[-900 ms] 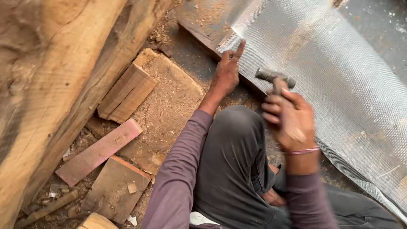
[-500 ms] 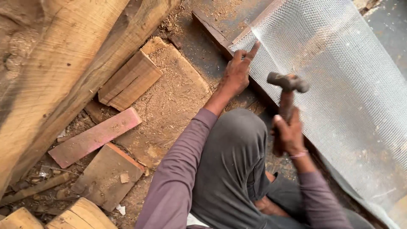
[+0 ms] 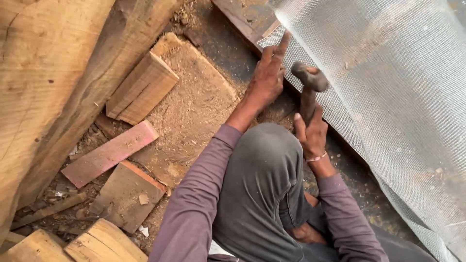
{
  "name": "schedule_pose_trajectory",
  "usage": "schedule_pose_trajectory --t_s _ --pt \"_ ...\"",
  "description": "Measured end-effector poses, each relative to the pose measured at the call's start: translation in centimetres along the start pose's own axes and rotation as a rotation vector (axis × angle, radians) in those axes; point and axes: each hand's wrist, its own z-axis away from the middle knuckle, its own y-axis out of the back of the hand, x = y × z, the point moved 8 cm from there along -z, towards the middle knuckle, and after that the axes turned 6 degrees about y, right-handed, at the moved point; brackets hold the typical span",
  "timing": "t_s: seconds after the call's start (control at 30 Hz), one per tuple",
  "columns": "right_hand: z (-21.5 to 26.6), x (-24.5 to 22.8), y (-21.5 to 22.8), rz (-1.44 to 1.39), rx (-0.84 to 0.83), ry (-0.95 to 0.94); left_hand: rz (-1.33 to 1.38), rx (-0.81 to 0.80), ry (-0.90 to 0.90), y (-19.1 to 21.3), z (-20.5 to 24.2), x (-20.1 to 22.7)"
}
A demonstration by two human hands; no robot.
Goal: Attaching a roll of wire mesh to a wooden frame using a hammer and small nails.
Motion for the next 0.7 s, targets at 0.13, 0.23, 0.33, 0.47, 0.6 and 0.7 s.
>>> schedule_pose_trajectory --t_s 0.13,0.23,0.33,0.47,0.6,0.7 --pt "1.9 -2.4 0.8 -0.108 0.238 0.387 -0.078 -0.021 0.046 -1.4 -0.5 -2.4" --pt "1.2 -1.4 -0.5 0.112 0.051 0.297 -0.055 -0.062 0.072 -1.4 -0.2 -1.9" --pt "1.7 0.6 -0.6 0.092 -0.05 -0.075 -0.01 0.035 -0.045 -0.6 0.0 -1.3" --pt "2.2 -0.4 -0.5 0.06 0.153 0.354 -0.077 -0.001 0.025 -2.3 -0.4 -3.5" --pt "0.4 -1.4 0.8 0.076 -0.003 0.069 -0.022 0.13 -0.107 1.6 0.3 0.6" --pt "2.5 0.1 1.3 0.022 0.154 0.232 -0.073 0.012 0.023 -0.8 -0.1 -1.8"
